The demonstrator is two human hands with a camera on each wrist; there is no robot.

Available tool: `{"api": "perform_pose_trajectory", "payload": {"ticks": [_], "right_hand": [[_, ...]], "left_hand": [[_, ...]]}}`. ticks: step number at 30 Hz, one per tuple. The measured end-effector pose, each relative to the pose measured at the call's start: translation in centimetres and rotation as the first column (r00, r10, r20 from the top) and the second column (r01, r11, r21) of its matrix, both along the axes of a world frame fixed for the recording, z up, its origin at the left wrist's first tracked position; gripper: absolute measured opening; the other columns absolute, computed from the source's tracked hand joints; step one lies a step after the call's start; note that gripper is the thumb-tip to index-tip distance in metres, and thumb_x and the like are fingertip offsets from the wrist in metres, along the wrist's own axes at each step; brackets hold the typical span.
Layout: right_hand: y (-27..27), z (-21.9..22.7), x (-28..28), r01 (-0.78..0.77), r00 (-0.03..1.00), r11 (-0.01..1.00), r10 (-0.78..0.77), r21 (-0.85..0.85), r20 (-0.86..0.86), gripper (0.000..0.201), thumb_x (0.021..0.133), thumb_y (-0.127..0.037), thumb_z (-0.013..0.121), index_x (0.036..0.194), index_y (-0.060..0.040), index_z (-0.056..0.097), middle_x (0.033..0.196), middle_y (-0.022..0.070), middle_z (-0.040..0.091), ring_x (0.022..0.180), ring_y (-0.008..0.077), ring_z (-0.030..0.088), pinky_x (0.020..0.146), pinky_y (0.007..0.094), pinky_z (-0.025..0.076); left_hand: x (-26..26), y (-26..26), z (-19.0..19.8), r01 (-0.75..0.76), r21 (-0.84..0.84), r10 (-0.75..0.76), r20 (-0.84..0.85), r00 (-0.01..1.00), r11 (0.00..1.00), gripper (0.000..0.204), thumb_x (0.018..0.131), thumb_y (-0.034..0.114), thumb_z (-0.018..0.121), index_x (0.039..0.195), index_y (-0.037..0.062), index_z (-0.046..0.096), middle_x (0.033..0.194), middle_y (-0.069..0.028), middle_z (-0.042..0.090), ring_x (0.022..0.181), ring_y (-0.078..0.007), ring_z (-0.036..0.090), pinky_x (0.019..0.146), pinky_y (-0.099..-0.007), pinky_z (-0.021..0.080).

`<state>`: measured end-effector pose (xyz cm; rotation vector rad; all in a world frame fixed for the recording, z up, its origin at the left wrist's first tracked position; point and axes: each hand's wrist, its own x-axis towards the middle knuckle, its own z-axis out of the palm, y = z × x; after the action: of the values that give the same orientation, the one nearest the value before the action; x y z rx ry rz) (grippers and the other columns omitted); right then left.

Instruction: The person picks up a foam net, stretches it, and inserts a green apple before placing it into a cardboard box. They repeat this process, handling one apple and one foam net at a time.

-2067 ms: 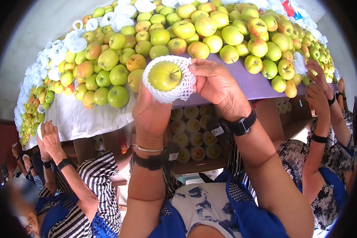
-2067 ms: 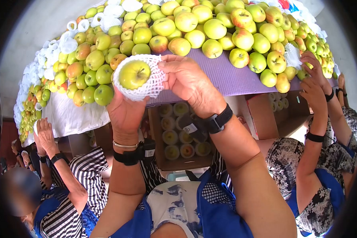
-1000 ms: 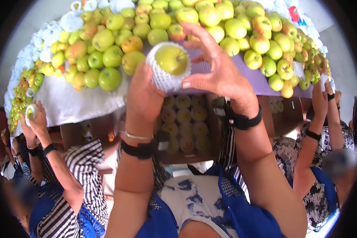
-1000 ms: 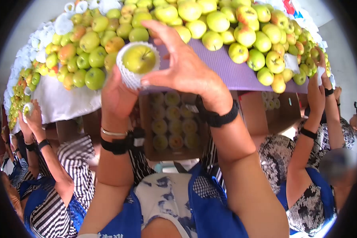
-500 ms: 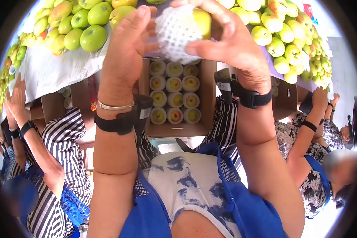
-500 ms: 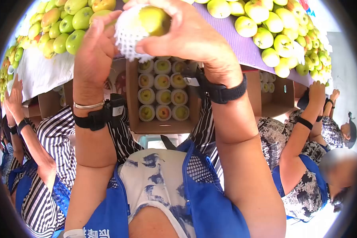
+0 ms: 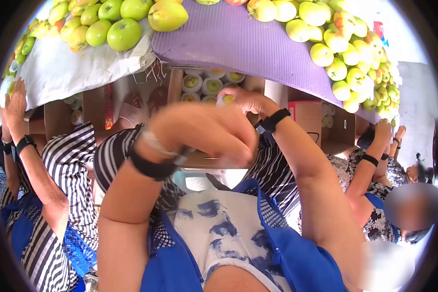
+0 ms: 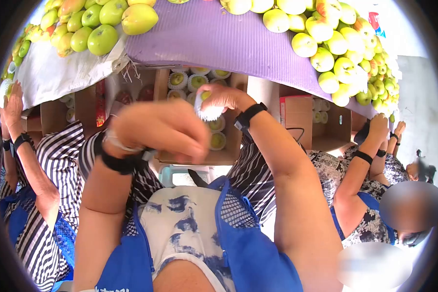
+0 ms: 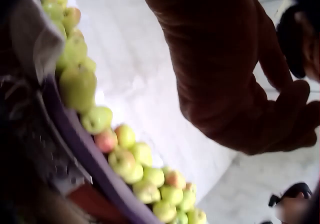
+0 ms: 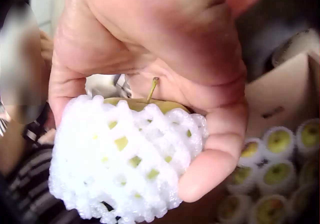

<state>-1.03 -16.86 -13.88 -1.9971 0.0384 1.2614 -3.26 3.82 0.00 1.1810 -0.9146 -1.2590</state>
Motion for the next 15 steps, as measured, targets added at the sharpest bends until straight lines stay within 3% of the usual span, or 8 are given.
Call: {"api": "perform_pose_trajectory", "payload": {"ticks": [1,2,3,5,8,12,13,15], "right_hand": [[-0.7,-1.0,0.3,0.088,0.994,0.993,-0.092,-0.074,-0.056,0.064,0.061,-0.020,0.070,0.121,-0.0166,0.049,0.102,0.0074,0.057,0.093,0.0205,0.055,0.072,0.0389,0.048],[-1.3,-2.0,0.6,0.135,0.989,0.985,-0.141,-0.106,-0.051,0.064,0.060,-0.023,0.071,0.120,-0.0168,0.050,0.102,0.0070,0.057,0.093,0.0209,0.056,0.070,0.0387,0.049],[-1.9,-2.9,1.1,0.183,0.981,0.974,-0.190,-0.133,-0.041,0.064,0.059,-0.026,0.071,0.119,-0.0170,0.051,0.102,0.0066,0.057,0.092,0.0213,0.056,0.067,0.0385,0.050],[-2.7,-4.1,1.9,0.273,0.959,0.946,-0.282,-0.172,-0.028,0.062,0.059,-0.030,0.070,0.117,-0.0176,0.052,0.102,0.0055,0.058,0.092,0.0219,0.055,0.063,0.0373,0.049],[-3.6,-7.3,3.4,0.257,0.966,0.938,-0.255,-0.232,0.039,0.058,0.060,-0.031,0.070,0.114,-0.0178,0.053,0.100,0.0053,0.058,0.092,0.0210,0.053,0.061,0.0369,0.047],[-3.2,-8.5,5.2,0.293,0.939,0.901,-0.335,-0.320,-0.083,0.055,0.063,-0.030,0.070,0.114,-0.0155,0.054,0.102,0.0051,0.057,0.091,0.0217,0.055,0.068,0.0410,0.048],[-4.0,-8.8,5.6,0.328,0.925,0.914,-0.362,-0.239,-0.116,0.055,0.063,-0.028,0.071,0.113,-0.0138,0.054,0.105,0.0054,0.056,0.096,0.0210,0.054,0.071,0.0408,0.047],[-5.4,-10.3,6.6,0.368,0.912,0.913,-0.392,-0.177,-0.124,0.055,0.063,-0.028,0.071,0.113,-0.0132,0.054,0.105,0.0059,0.056,0.096,0.0214,0.054,0.072,0.0405,0.047]], "left_hand": [[-1.8,-2.9,-3.7,0.096,0.025,-0.098,0.136,0.986,0.995,0.019,0.076,0.018,0.057,0.072,0.0006,0.064,0.062,-0.0075,0.060,0.055,-0.0168,0.056,0.051,-0.0299,0.042],[-3.1,-5.2,-6.7,0.090,0.172,-0.150,0.375,0.915,0.981,0.018,0.074,0.015,0.055,0.073,0.0002,0.064,0.066,-0.0109,0.062,0.059,-0.0224,0.058,0.056,-0.0333,0.045],[-4.0,-6.8,-9.4,0.045,0.317,-0.231,0.579,0.782,0.947,0.018,0.071,0.012,0.052,0.075,-0.0003,0.065,0.071,-0.0143,0.064,0.063,-0.0280,0.061,0.060,-0.0366,0.047],[-4.7,-8.2,-14.8,-0.300,0.485,-0.092,0.631,0.770,0.821,0.018,0.070,0.009,0.050,0.074,0.0001,0.065,0.082,-0.0199,0.064,0.076,-0.0356,0.062,0.069,-0.0419,0.049],[-3.3,-8.9,-20.7,-0.621,0.476,0.179,0.686,0.705,0.623,0.022,0.070,0.011,0.054,0.083,-0.0020,0.065,0.089,-0.0217,0.064,0.087,-0.0347,0.062,0.076,-0.0418,0.049],[-1.6,-10.0,-24.8,-0.604,0.403,0.125,0.754,0.645,0.688,0.025,0.068,0.007,0.056,0.089,-0.0040,0.062,0.110,-0.0237,0.056,0.106,-0.0355,0.052,0.085,-0.0407,0.045],[-1.3,-10.4,-25.5,-0.593,0.385,0.083,0.788,0.610,0.708,0.025,0.067,0.007,0.056,0.090,-0.0042,0.062,0.114,-0.0236,0.053,0.109,-0.0361,0.049,0.087,-0.0413,0.044],[-1.6,-11.2,-27.2,-0.717,0.262,0.169,0.867,0.468,0.646,0.028,0.066,0.007,0.058,0.092,-0.0022,0.062,0.117,-0.0230,0.051,0.111,-0.0377,0.046,0.090,-0.0427,0.042]]}}
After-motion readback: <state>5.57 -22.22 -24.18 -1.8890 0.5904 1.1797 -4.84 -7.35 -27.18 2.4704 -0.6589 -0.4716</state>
